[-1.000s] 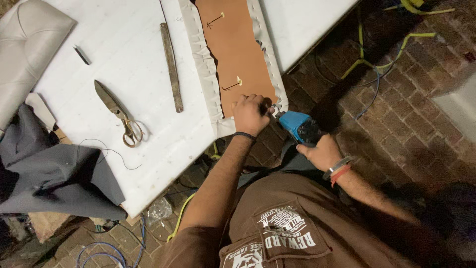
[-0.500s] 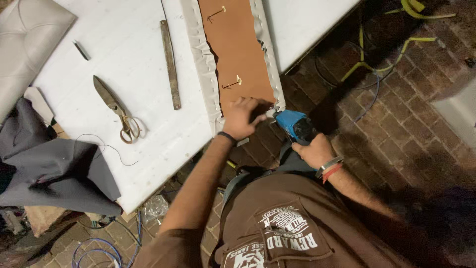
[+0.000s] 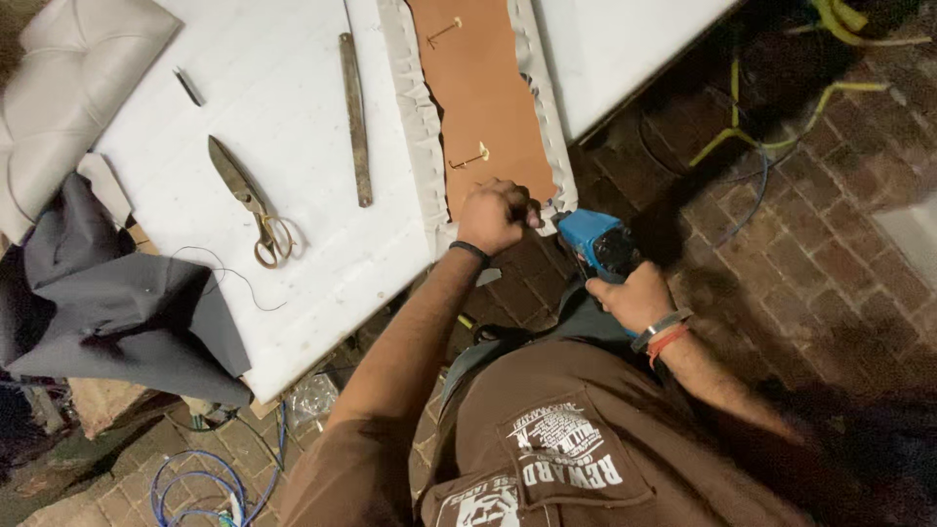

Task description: The person cuts gray upholstery fabric with large shears, then uses a pneumatic nail gun to fasten fabric to a wooden board. They tuft a padded white panel by hand, thread wire through holes in a yellow foam board, and pull the gray fabric over the foam, working the wire to gather the fabric.

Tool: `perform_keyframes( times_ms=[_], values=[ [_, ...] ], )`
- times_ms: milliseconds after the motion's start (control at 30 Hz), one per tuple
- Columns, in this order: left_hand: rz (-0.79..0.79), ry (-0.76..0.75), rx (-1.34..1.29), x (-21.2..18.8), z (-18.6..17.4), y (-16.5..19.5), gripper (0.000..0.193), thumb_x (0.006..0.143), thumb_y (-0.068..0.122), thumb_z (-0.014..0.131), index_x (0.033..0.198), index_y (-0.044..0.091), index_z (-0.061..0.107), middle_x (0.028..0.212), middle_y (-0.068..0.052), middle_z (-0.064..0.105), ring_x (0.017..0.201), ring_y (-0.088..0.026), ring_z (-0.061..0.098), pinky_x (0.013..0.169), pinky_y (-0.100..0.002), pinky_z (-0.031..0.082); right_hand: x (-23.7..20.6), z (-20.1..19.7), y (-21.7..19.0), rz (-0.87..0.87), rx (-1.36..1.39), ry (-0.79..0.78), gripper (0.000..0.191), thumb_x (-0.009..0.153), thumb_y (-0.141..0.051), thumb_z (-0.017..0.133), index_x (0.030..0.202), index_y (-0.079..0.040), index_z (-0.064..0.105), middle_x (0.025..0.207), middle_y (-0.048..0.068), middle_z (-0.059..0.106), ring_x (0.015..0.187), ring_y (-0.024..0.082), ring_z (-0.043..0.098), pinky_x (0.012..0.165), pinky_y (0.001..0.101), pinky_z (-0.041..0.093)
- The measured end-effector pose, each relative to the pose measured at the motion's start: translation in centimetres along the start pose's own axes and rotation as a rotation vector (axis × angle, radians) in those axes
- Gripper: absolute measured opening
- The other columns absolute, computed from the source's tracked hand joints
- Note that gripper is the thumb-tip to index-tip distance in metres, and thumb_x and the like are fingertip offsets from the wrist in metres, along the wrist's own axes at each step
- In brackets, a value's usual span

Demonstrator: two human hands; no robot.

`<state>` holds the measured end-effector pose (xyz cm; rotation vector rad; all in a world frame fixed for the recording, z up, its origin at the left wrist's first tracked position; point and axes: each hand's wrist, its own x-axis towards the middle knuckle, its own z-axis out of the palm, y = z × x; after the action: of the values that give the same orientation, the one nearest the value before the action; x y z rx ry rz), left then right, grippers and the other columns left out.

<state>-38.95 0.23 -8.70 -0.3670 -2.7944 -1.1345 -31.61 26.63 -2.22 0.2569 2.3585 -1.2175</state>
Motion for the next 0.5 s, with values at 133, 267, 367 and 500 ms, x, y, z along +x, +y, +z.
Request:
perform_keyframes(
  times_ms=[133, 267, 367, 500],
  values=[
    [-0.120, 0.045, 0.165, 1.0, -0.9, 1.1, 0.019, 0.073, 0.027, 0.080, 0.088, 0.016, 0.076, 0.099, -0.004, 0.069, 0.098, -0.030, 0.062, 0.087, -0.045, 0.049, -0.4, 0.2, 0.8, -0.029, 0.015, -0.049, 0.022, 0.075, -0.019, 0.080, 0.073, 0.000, 0.068, 0.058, 0.008, 0.068, 0.051, 0.018, 0.066, 0.053, 0.0351, 0.052],
    [-0.092, 0.009, 0.230, 1.2, -2.2, 1.6, 0.031, 0.074, 0.043, 0.085, 0.089, 0.018, 0.076, 0.100, -0.003, 0.065, 0.105, -0.032, 0.057, 0.091, -0.052, 0.040, -0.5, 0.9, 0.3, -0.009, -0.164, -0.036, 0.035, 0.077, -0.024, 0.084, 0.067, 0.006, 0.070, 0.059, 0.014, 0.070, 0.054, 0.022, 0.068, 0.058, 0.0383, 0.054],
    [-0.038, 0.047, 0.274, 1.2, -2.5, 1.5, 0.031, 0.074, 0.047, 0.084, 0.084, 0.019, 0.075, 0.105, -0.003, 0.066, 0.107, -0.033, 0.056, 0.091, -0.051, 0.039, 0.1, 1.6, -0.9, 0.039, -0.302, 0.007, 0.034, 0.077, -0.026, 0.085, 0.072, 0.005, 0.072, 0.064, 0.017, 0.072, 0.060, 0.024, 0.071, 0.064, 0.0403, 0.056],
    [-0.051, 0.001, 0.208, 1.5, -2.3, 0.9, 0.038, 0.077, 0.051, 0.083, 0.091, 0.016, 0.075, 0.103, -0.004, 0.064, 0.104, -0.033, 0.055, 0.094, -0.050, 0.042, 0.5, 2.2, -2.5, -0.059, -0.193, 0.076, 0.024, 0.073, -0.021, 0.083, 0.081, 0.001, 0.075, 0.071, 0.013, 0.074, 0.065, 0.024, 0.073, 0.065, 0.0398, 0.057]
  ],
)
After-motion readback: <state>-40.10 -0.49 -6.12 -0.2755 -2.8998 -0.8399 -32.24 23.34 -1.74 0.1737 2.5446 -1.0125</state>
